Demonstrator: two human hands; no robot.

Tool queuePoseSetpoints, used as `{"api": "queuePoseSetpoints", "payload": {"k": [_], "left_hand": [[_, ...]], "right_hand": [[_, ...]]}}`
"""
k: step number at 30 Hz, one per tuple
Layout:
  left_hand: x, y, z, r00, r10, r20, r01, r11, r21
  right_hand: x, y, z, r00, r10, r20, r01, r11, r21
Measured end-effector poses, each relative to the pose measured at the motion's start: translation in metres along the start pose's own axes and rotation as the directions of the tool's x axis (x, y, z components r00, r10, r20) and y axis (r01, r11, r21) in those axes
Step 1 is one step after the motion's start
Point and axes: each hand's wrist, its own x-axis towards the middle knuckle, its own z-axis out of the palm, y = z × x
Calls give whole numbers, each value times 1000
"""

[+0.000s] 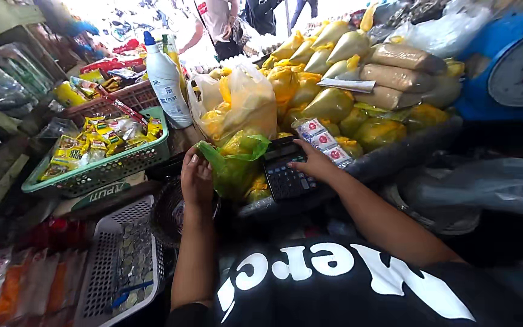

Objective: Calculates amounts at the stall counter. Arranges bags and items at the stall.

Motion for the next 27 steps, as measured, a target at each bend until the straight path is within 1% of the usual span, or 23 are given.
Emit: {"api": "queuePoseSetpoints", "payload": {"k": [1,2,4,5,6,8,9,11,13,14,16,18,20,21,23,24,25,27], "left_hand": [[-3,0,1,999,22,-26,-20,997,75],[-6,-2,3,995,70,-71,-55,979,199],[-15,-13,8,960,248,-129,-164,875,456],[-21,-19,9,946,302,-114,-195,816,544],[-26,-24,9,945,318,-80,-208,771,602],[-31,-28,10,964,267,-16,-188,718,671],[-32,-28,10,970,243,-3,-172,696,697],[-31,-26,9,966,258,-1,-175,657,734],[-28,-24,8,953,302,-1,-200,633,748],[-28,-22,9,949,315,-2,-206,626,752],[-28,-21,13,947,321,-1,-207,612,764],[-28,-23,17,950,312,-2,-190,583,790],[-30,-28,19,936,351,12,-202,510,836],[-31,-33,19,913,406,41,-240,451,860],[-34,-46,19,847,511,143,-341,318,884],[-38,-53,19,826,524,209,-387,258,885],[-42,-60,19,817,503,282,-433,213,876],[-48,-70,22,827,383,411,-508,195,839]], "right_hand": [[4,0,-1,1000,-10,-11,11,998,56],[8,0,-2,999,-4,-32,8,993,118],[22,3,0,997,24,-77,-7,978,208],[29,5,1,996,43,-82,-22,971,237],[34,6,2,995,60,-79,-37,963,266],[37,2,1,990,89,-112,-41,926,376],[34,-4,-2,983,97,-158,-16,894,448],[33,-18,-14,955,42,-293,130,831,541],[38,-35,-29,900,-57,-431,318,762,564],[42,-42,-36,882,-97,-461,376,735,564],[56,-46,-41,865,-192,-464,449,707,546],[73,-38,-31,864,-277,-419,483,690,539],[81,-29,-16,876,-315,-366,476,695,539],[83,-27,-12,877,-316,-362,473,702,532],[86,-26,-8,879,-307,-364,461,741,488],[86,-24,-6,897,-286,-337,422,782,458],[84,-21,-4,929,-241,-282,347,832,433],[79,-12,2,973,-109,-205,183,903,389]]}}
